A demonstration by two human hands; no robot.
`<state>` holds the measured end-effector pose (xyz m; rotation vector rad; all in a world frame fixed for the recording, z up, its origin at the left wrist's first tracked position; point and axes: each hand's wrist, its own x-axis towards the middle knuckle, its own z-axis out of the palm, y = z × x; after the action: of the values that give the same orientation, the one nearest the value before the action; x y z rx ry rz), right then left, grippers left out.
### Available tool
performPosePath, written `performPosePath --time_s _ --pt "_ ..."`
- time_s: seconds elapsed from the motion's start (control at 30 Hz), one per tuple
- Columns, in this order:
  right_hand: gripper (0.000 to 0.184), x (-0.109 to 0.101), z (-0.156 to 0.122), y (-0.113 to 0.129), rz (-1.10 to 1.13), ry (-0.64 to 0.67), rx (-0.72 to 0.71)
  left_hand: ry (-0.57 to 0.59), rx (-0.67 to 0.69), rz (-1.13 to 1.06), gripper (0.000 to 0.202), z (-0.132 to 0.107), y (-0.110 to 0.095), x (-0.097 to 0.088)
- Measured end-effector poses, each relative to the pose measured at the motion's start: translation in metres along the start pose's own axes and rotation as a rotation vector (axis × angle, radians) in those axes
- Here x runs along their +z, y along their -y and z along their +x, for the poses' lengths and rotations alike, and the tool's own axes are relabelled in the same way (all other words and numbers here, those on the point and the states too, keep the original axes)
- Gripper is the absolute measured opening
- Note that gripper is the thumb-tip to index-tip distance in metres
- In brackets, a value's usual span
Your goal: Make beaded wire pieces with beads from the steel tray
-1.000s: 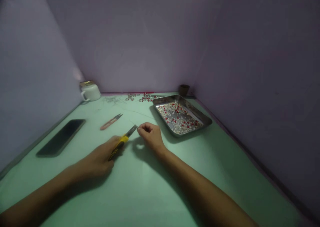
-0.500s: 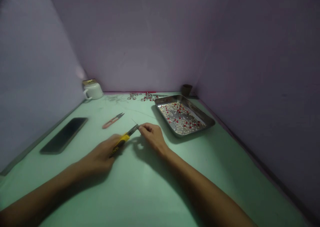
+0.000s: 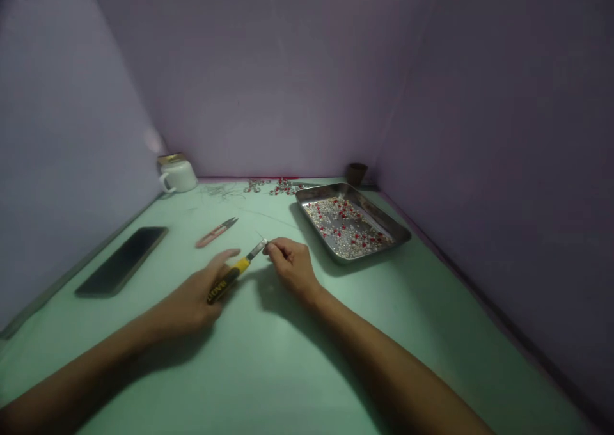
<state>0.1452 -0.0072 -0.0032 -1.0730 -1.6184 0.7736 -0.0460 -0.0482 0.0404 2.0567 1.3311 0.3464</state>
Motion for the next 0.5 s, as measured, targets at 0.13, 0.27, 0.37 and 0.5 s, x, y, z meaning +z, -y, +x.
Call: performPosePath --time_s 0.13,0.27,0.37,0.5 --pt "0.024 0.002 -0.001 0.002 -0.001 0.000 -0.025 0.067 0.060 -0.088 0.050 0.001 0.003 0.002" --pt "0.024 0.000 -0.001 0.002 0.049 0.021 -0.020 0.204 -0.004 -0.431 0.034 0.002 0.010 0.003" --pt "0.024 0.000 -0.001 0.001 0.058 0.033 -0.014 0.363 -0.059 -0.657 0.037 0.002 0.014 0.000" --pt "0.024 0.003 -0.002 -0.001 0.050 0.035 0.066 0.257 0.003 -0.442 0.034 0.002 0.012 -0.002"
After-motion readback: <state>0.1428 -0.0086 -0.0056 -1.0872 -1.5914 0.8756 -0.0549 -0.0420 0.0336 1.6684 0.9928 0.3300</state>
